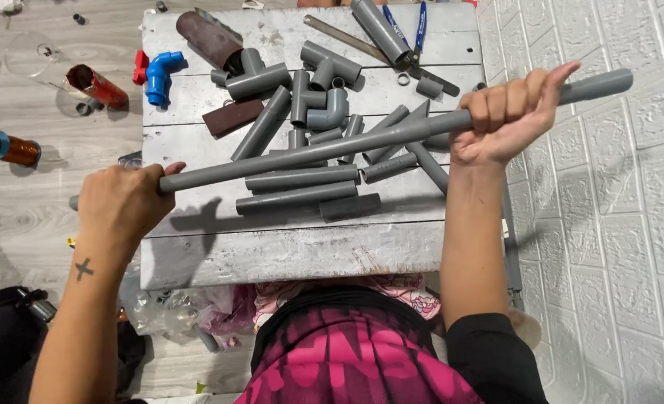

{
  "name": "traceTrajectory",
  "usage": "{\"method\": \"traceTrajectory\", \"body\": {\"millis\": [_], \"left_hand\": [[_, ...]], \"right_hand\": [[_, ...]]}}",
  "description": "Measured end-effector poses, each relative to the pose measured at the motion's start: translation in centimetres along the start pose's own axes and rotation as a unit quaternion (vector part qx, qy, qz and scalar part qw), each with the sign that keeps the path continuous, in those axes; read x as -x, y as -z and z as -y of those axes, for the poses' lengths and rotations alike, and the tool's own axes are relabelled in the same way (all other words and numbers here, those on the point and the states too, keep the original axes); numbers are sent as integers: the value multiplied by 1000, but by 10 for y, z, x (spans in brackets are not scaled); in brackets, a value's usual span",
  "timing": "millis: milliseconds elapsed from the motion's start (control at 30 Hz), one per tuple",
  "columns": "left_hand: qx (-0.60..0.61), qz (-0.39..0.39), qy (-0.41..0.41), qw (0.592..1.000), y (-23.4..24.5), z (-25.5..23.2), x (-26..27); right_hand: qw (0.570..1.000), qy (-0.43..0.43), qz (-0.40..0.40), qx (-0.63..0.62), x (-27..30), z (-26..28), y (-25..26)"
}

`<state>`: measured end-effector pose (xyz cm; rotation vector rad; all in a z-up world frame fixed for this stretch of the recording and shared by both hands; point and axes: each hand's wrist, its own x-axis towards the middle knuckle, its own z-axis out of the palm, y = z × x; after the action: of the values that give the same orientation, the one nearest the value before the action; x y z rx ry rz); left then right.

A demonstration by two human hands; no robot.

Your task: Assembling a structure using various PVC pipe segments and connectors on a low wooden surface.

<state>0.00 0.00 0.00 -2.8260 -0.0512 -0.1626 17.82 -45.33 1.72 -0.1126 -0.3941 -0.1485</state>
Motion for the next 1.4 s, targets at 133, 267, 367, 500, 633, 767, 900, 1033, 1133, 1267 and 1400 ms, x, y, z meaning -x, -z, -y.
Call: {"method": "traceTrajectory", "body": {"millis": [133, 267, 367, 500, 633, 767, 900, 1033, 1133, 1267, 1400], "left_hand": [[58, 140, 7, 988, 24, 2, -9], [147, 264, 61, 951, 81, -6, -12], [292, 321, 93, 896, 81, -7, 2], [525, 312, 35, 791, 57, -58, 19], [632, 320, -56, 703, 96, -129, 23], [567, 97, -239, 782, 102, -122, -2], [127, -253, -118, 952, 76, -55, -38], [465, -312, -27, 828, 85, -5, -71], [928, -180, 143, 293, 89, -12, -98], [968, -188, 97, 134, 62, -22, -113], [983, -179, 43, 15, 41, -5, -122]], "right_hand": [[998, -34, 23, -47, 7, -4, 9], [999, -30, -21, -7, 8, -10, -12], [992, -59, -28, 109, 8, -23, -30], [939, -206, 94, 259, 39, -62, -61], [915, -259, 116, 287, 27, -71, -117], [812, -360, 98, 448, -8, -57, -176], [548, -432, 232, 678, -13, -49, -180], [335, -323, 345, 815, 49, -37, -125], [322, -206, 425, 821, 88, -35, -114], [220, -122, 452, 856, 97, -43, -115], [174, -119, 464, 860, 101, -18, -97]]}}
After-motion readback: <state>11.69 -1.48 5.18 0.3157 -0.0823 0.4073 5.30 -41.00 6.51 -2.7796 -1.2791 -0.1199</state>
